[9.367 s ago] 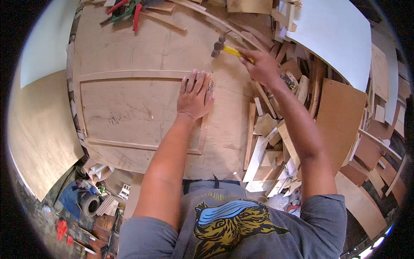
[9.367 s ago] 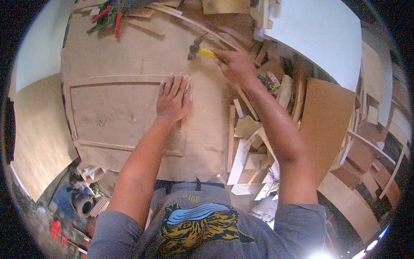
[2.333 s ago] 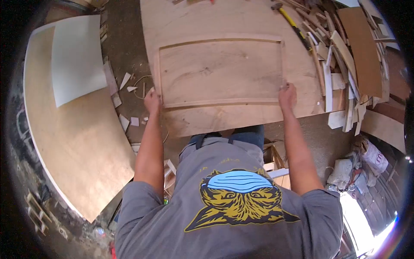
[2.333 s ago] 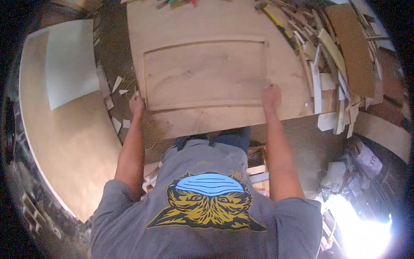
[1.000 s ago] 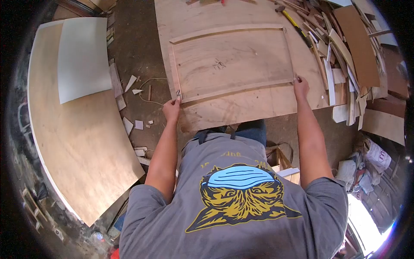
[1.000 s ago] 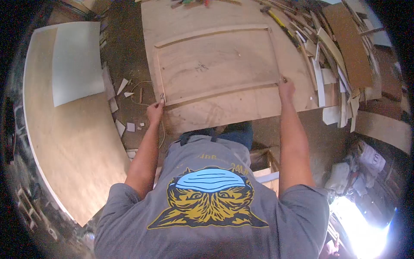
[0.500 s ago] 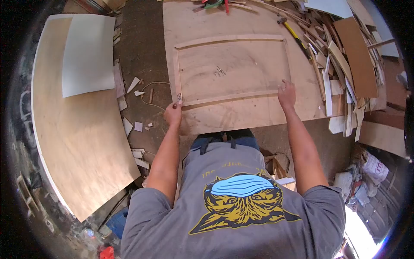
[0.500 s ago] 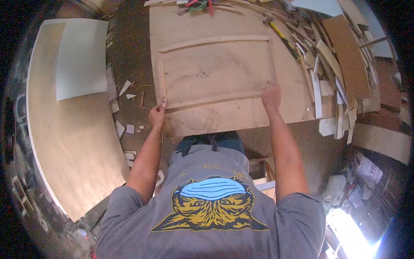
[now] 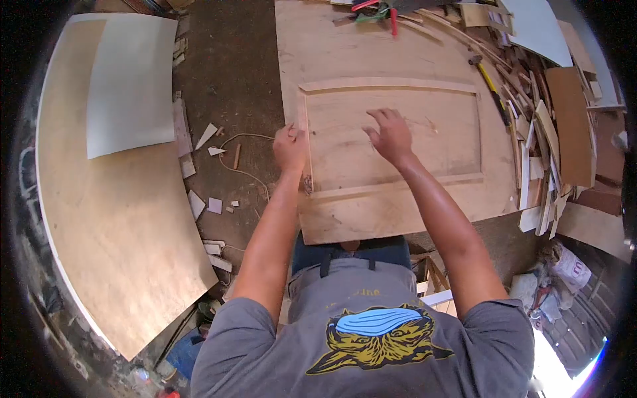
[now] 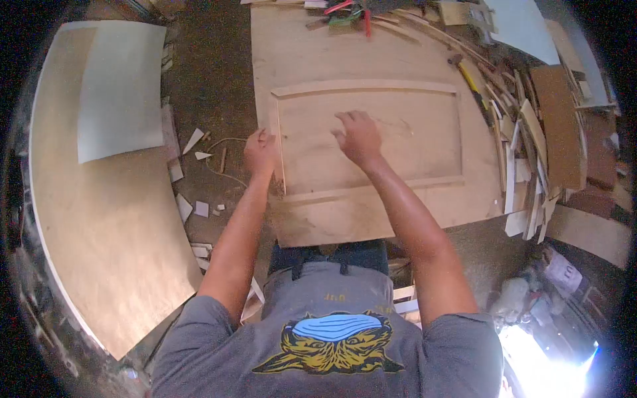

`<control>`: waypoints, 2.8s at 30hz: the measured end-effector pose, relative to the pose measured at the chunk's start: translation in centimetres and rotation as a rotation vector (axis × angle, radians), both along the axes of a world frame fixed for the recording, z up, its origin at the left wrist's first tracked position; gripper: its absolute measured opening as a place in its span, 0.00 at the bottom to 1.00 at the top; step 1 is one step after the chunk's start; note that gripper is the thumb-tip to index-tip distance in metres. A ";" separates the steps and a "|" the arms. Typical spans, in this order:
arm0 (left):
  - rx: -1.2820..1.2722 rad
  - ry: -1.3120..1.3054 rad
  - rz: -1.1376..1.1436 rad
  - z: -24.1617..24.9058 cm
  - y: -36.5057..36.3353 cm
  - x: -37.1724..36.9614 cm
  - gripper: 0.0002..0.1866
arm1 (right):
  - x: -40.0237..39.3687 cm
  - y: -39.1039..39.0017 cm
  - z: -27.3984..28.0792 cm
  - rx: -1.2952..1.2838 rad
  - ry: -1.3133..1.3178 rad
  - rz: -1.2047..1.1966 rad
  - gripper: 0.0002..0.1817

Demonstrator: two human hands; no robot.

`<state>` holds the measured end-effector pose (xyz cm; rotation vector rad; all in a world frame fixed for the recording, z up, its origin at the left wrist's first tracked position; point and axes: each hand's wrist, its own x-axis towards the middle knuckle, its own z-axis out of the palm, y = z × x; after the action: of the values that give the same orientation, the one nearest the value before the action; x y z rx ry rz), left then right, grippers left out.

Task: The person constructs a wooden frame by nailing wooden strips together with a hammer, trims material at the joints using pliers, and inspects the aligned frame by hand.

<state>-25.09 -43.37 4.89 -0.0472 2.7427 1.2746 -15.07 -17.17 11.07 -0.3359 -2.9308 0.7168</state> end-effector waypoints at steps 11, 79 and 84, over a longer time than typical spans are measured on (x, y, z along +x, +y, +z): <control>0.050 -0.012 -0.082 0.0 1.1 -3.6 0.15 | -16.6 -5.9 -7.1 0.172 0.071 0.062 0.15; 0.085 0.126 -0.917 -0.7 5.7 -21.9 0.12 | -23.5 -6.2 -4.5 0.191 -0.205 -0.746 0.21; 0.085 0.154 -0.961 -1.0 5.3 -22.3 0.10 | -24.2 -6.9 -4.5 0.205 -0.277 -0.759 0.23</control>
<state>-47.37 -38.06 3.93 1.2374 2.2433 1.0819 -39.24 -24.09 6.59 -1.5009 -2.7093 0.2652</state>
